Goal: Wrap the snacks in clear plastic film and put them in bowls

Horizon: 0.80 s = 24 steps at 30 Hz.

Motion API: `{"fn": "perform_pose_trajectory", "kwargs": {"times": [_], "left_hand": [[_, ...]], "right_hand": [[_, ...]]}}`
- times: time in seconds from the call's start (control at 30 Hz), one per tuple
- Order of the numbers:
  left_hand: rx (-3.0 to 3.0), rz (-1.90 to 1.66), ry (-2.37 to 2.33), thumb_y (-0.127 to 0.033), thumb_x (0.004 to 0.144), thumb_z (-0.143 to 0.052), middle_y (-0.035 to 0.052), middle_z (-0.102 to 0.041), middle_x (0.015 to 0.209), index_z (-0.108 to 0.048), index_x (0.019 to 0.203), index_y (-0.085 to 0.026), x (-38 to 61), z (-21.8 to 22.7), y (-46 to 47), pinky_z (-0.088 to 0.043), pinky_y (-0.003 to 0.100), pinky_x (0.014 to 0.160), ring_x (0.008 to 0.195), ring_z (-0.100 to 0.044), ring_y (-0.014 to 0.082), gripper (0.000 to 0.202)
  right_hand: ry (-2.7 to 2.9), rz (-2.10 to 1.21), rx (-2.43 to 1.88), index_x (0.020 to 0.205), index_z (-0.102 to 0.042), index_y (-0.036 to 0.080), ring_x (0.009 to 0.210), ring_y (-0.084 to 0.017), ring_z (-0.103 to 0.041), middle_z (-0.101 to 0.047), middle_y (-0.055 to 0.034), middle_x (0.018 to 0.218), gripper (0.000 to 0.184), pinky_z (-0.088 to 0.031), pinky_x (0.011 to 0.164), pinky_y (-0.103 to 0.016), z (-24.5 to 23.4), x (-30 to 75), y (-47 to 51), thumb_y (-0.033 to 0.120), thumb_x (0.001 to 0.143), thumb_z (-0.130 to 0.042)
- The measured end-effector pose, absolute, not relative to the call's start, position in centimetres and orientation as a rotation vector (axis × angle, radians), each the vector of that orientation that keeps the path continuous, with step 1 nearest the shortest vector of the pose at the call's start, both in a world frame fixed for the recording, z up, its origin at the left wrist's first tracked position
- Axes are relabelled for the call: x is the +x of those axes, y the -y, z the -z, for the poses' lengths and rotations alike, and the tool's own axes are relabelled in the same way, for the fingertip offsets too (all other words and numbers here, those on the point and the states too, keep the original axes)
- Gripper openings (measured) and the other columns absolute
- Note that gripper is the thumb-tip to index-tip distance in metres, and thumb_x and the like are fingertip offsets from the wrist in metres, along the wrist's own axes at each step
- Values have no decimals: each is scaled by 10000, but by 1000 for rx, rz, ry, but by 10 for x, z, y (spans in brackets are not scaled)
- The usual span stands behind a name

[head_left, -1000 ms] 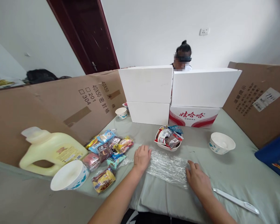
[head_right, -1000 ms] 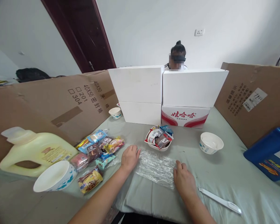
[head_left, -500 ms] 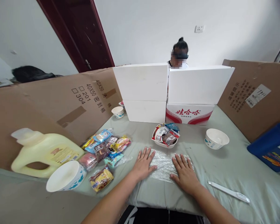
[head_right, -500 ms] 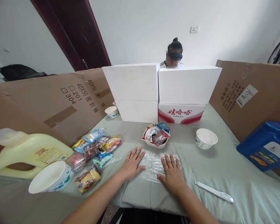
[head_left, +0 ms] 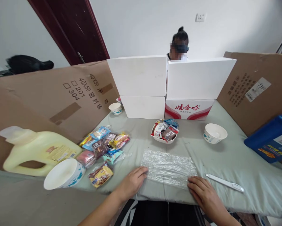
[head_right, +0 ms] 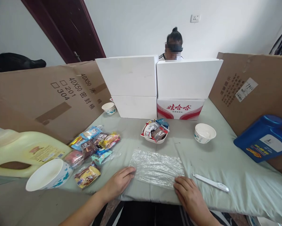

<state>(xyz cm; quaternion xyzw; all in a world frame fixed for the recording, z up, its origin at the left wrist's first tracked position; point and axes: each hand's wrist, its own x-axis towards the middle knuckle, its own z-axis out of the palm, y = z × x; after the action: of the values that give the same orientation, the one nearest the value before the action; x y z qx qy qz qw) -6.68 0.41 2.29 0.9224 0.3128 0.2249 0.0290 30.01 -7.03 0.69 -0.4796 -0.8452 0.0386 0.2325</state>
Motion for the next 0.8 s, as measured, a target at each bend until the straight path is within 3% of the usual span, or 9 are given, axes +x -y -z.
{"fn": "perform_pose_trajectory", "kwargs": {"times": [0.1, 0.2, 0.27, 0.43, 0.63, 0.8], "left_hand": [[2727, -692, -982, -82, 882, -417, 81, -674, 1035, -605, 893, -177, -63, -31, -3, -523, 359, 916, 1034, -619, 208, 211], [2596, -579, -1143, -113, 895, -396, 44, -673, 887, -574, 922, -192, -57, -39, -8, -533, 306, 803, 879, -651, 183, 198], [2558, -471, -1323, -141, 928, -386, 31, -680, 891, -571, 979, -198, -50, -40, -19, -520, 277, 762, 816, -660, 168, 200], [2505, -173, -1769, -161, 955, -408, 49, -694, 1024, -579, 1069, -201, -26, -34, -52, -488, 263, 761, 899, -677, 187, 210], [2471, -72, -1919, -250, 984, -399, 88, -703, 908, -604, 1022, -172, -15, -25, -63, -463, 296, 653, 781, -682, 233, 222], [2468, -52, -1992, -273, 971, -449, 81, -688, 842, -601, 1046, -163, -15, -29, -67, -459, 308, 649, 747, -664, 236, 202]], "right_hand": [[2295, -245, -1341, 1032, -640, 257, 1031, -199, -629, -692, -47, 1064, 197, -494, 909, -364, -19, 298, 72, 252, 953, -460], [2183, -393, -1510, 984, -605, 239, 898, -186, -661, -695, -50, 958, 254, -512, 801, -328, -23, 298, 65, 304, 986, -360], [2083, -414, -1685, 989, -577, 232, 838, -189, -676, -697, -53, 945, 294, -508, 739, -316, -22, 296, 54, 340, 998, -304], [2084, -225, -2078, 1004, -542, 224, 834, -206, -690, -702, -41, 967, 264, -465, 665, -308, -19, 282, 17, 324, 1004, -298], [2098, -92, -2247, 934, -525, 187, 699, -201, -681, -686, -61, 855, 234, -370, 546, -286, -15, 271, 7, 284, 999, -322], [2132, 3, -2217, 917, -541, 189, 715, -219, -654, -652, -66, 853, 264, -379, 580, -315, -12, 273, 10, 288, 998, -310]]}}
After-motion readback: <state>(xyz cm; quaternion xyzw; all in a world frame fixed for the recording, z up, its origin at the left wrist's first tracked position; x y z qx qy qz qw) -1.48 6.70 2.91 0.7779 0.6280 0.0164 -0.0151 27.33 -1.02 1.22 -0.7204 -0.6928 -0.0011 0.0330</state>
